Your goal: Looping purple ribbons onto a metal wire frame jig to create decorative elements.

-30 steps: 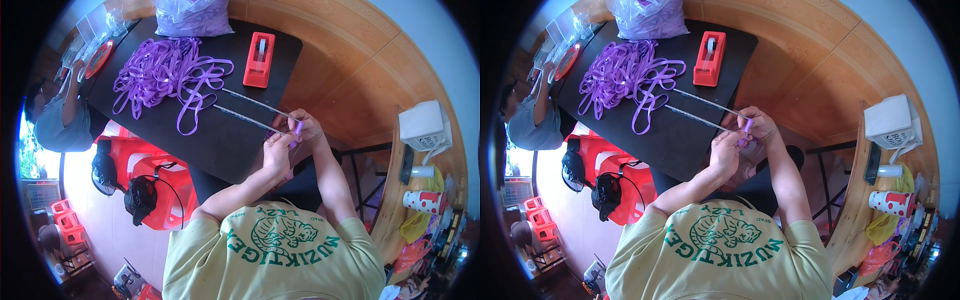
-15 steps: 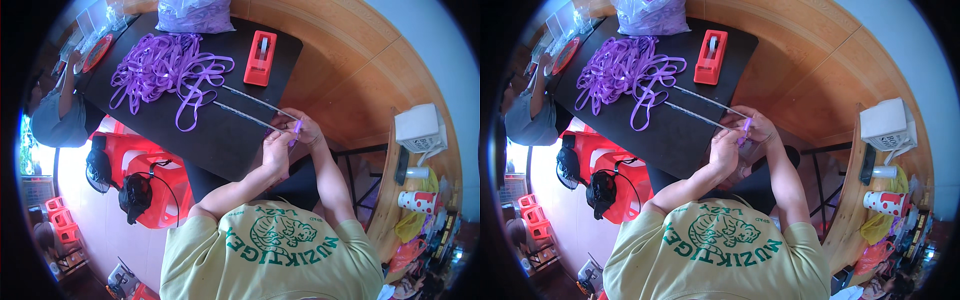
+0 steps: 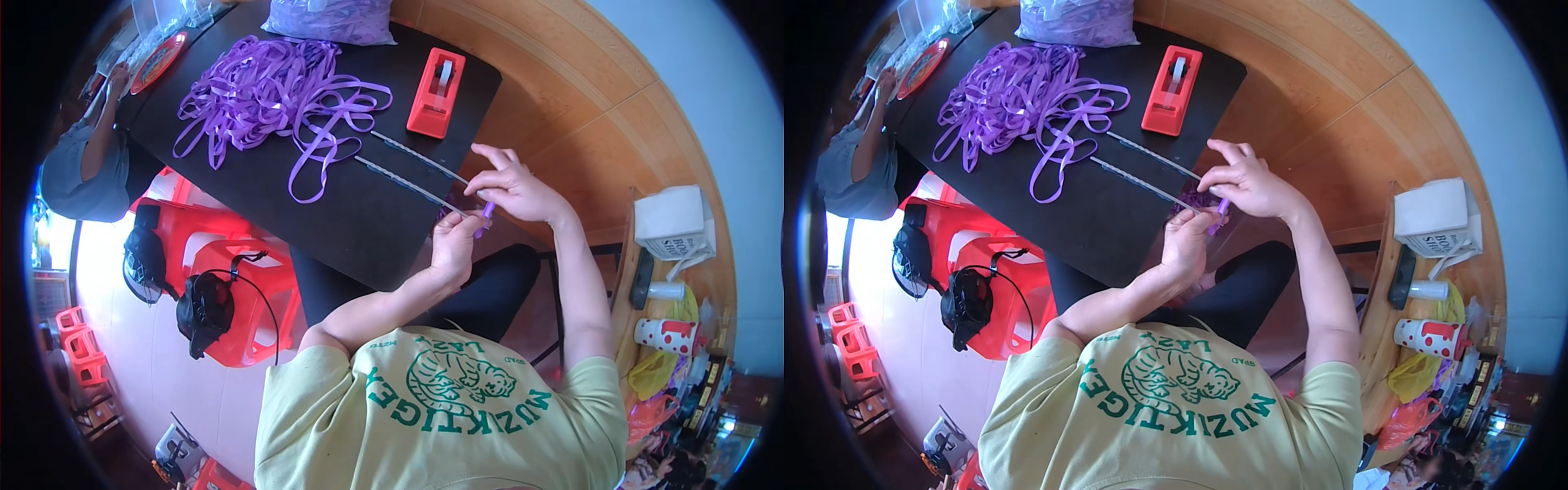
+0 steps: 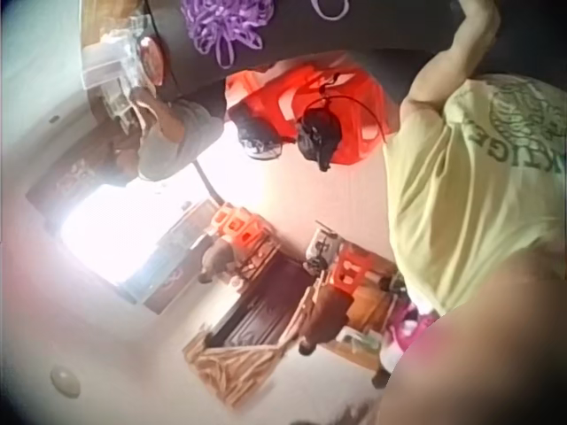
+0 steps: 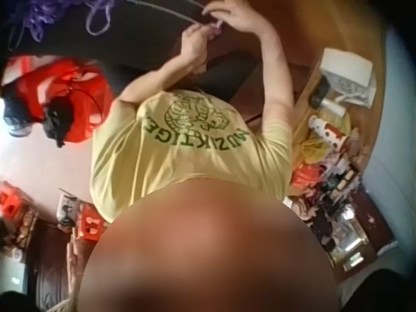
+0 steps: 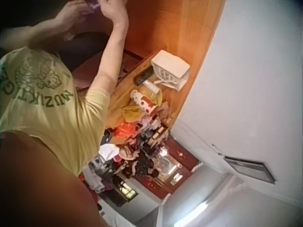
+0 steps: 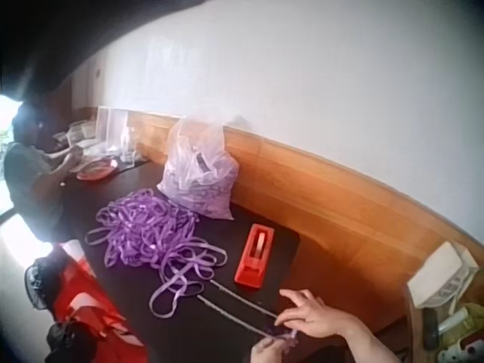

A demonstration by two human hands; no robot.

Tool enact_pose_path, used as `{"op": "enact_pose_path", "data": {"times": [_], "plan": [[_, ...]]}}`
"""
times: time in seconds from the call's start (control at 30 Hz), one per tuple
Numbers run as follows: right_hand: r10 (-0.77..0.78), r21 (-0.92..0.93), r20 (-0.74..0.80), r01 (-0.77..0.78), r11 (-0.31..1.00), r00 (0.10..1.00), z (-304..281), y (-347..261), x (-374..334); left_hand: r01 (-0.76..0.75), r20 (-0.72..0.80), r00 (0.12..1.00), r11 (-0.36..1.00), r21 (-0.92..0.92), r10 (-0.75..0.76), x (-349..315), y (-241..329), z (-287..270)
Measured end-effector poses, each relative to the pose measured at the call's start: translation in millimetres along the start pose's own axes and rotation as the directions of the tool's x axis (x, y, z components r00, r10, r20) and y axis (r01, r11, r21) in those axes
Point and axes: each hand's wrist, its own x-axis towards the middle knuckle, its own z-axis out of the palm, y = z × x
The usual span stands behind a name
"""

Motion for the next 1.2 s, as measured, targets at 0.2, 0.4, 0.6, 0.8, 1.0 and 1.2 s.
{"op": "enact_pose_path", "data": {"times": [0.2, 0.4, 0.6, 0.8, 1.0, 1.2], "plan": [[0.214, -0.287, 0.231, -0.143, 0.947, 0.949, -8, -25, 12, 0.011, 0.024, 1.000, 1.000, 0.016, -0.011, 0, -1, 1], [0.254, -0.440, 0.264, -0.118, 0.890, 0.930, -5, -34, 15, 0.001, 0.025, 1.000, 1.000, -0.010, 0.000, 0, -2, 2], [0.233, -0.433, 0.274, -0.096, 0.896, 0.933, -4, -33, 18, 0.006, 0.023, 1.000, 1.000, -0.025, -0.006, 1, -3, 2], [0.169, -0.434, 0.221, -0.059, 0.899, 0.961, 1, -25, 16, 0.024, 0.032, 0.999, 0.999, -0.026, -0.023, 1, -2, 2], [0.066, -0.399, 0.183, 0.012, 0.917, 0.981, 6, -21, 11, 0.016, 0.017, 1.000, 0.999, -0.043, -0.015, -1, 0, 3], [0.085, -0.242, 0.159, -0.044, 0.969, 0.984, 2, -13, 6, 0.023, 0.024, 0.999, 1.000, -0.020, -0.023, -1, 0, 3]]}}
